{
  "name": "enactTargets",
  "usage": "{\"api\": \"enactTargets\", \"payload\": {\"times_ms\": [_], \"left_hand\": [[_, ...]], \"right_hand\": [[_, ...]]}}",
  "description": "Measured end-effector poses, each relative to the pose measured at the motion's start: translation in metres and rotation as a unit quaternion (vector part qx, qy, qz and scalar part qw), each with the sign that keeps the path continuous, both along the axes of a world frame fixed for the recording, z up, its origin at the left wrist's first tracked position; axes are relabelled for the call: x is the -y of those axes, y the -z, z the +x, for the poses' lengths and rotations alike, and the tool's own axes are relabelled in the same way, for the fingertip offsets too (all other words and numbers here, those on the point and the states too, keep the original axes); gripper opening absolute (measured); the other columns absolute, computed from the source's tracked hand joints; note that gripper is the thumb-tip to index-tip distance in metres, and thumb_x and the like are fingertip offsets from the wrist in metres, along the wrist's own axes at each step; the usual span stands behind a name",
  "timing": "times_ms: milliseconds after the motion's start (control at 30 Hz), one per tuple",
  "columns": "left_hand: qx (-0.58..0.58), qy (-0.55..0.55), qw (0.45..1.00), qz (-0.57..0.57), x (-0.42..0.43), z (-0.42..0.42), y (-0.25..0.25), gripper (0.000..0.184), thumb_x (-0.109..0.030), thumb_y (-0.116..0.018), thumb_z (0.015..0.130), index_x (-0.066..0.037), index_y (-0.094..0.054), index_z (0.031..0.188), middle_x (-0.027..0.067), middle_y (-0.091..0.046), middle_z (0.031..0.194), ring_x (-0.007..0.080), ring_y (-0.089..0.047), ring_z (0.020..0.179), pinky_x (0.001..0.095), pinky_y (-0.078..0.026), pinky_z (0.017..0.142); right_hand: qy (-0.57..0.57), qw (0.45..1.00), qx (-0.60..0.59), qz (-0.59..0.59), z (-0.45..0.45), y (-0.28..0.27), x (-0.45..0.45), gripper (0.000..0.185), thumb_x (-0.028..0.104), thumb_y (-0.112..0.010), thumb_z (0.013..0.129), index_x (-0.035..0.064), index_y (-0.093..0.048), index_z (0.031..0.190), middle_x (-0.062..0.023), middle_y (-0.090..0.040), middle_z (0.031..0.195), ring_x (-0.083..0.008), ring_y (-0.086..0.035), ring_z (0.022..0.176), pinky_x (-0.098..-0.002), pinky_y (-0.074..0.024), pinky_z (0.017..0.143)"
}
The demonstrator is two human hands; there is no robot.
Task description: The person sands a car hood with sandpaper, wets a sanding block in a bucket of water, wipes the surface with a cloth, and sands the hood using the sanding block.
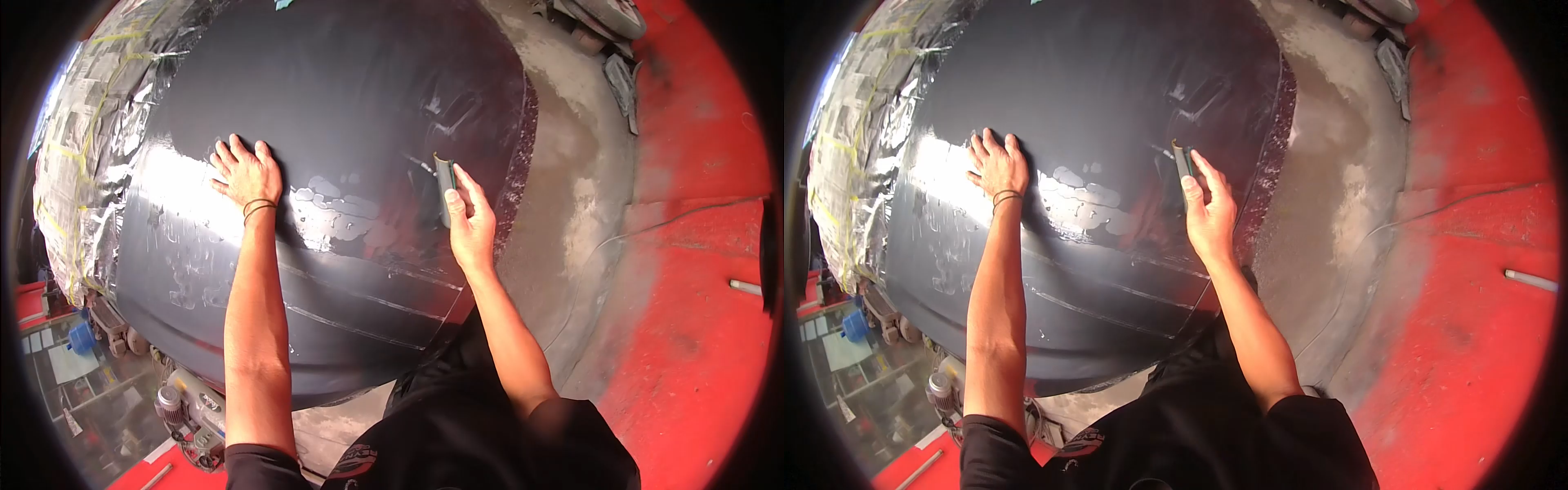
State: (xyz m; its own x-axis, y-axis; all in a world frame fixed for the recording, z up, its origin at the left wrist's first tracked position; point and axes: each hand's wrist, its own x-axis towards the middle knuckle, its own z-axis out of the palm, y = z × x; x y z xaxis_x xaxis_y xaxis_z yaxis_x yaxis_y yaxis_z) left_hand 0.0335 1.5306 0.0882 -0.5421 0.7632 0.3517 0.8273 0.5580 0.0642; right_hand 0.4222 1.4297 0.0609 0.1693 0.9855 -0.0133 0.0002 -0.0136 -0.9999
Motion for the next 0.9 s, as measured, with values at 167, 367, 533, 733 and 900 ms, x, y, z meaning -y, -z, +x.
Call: {"api": "enactTargets", "payload": {"times_ms": [167, 367, 533, 733, 900], "left_hand": [[0.134, 0.162, 0.974, 0.087, 0.031, 0.012, -0.030, 0.056, -0.044, -0.060, 0.114, -0.007, -0.061, 0.157, 0.0238, -0.041, 0.176, 0.0436, -0.027, 0.169, 0.0632, -0.024, 0.135], [0.855, 0.120, 0.505, -0.008, 0.150, 0.202, -0.087, 0.088, -0.073, -0.044, 0.114, -0.001, -0.055, 0.162, 0.0172, -0.070, 0.149, 0.0291, -0.070, 0.133, 0.0486, -0.053, 0.118], [0.947, 0.111, 0.258, 0.157, 0.173, 0.290, -0.092, 0.062, -0.049, -0.052, 0.120, -0.002, -0.051, 0.161, 0.0144, -0.060, 0.156, 0.0290, -0.057, 0.149, 0.0522, -0.052, 0.123], [0.964, 0.123, 0.151, 0.179, 0.166, 0.325, -0.056, 0.054, -0.035, -0.060, 0.118, 0.000, -0.054, 0.160, 0.0110, -0.063, 0.153, 0.0265, -0.062, 0.143, 0.0488, -0.053, 0.124], [0.934, 0.133, 0.287, 0.165, 0.152, 0.348, -0.071, 0.066, -0.043, -0.056, 0.119, -0.005, -0.042, 0.171, 0.0121, -0.059, 0.161, 0.0272, -0.062, 0.145, 0.0478, -0.051, 0.127]], "right_hand": [[-0.102, 0.990, -0.094, 0.008, 0.044, -0.047, -0.006, 0.068, 0.033, -0.080, 0.107, 0.0101, -0.056, 0.165, -0.0141, -0.065, 0.158, -0.0273, -0.060, 0.146, -0.0423, -0.0483, 0.121], [-0.323, 0.869, 0.242, 0.287, 0.079, -0.137, -0.010, 0.061, 0.010, -0.086, 0.092, 0.0092, -0.068, 0.150, -0.0126, -0.069, 0.148, -0.0365, -0.064, 0.139, -0.0494, -0.0539, 0.117], [-0.382, 0.827, 0.249, 0.328, 0.090, -0.143, -0.008, 0.060, 0.002, -0.085, 0.086, 0.0107, -0.071, 0.143, -0.0104, -0.071, 0.144, -0.0365, -0.067, 0.131, -0.0491, -0.0551, 0.114], [-0.324, 0.884, 0.230, 0.246, 0.117, -0.130, -0.006, 0.064, 0.002, -0.082, 0.086, 0.0105, -0.069, 0.148, -0.0107, -0.069, 0.144, -0.0315, -0.066, 0.132, -0.0456, -0.0524, 0.116], [-0.180, 0.973, -0.141, 0.036, 0.133, -0.112, -0.010, 0.061, 0.012, -0.078, 0.100, 0.0020, -0.058, 0.157, -0.0148, -0.065, 0.150, -0.0283, -0.064, 0.136, -0.0413, -0.0496, 0.115]]}}
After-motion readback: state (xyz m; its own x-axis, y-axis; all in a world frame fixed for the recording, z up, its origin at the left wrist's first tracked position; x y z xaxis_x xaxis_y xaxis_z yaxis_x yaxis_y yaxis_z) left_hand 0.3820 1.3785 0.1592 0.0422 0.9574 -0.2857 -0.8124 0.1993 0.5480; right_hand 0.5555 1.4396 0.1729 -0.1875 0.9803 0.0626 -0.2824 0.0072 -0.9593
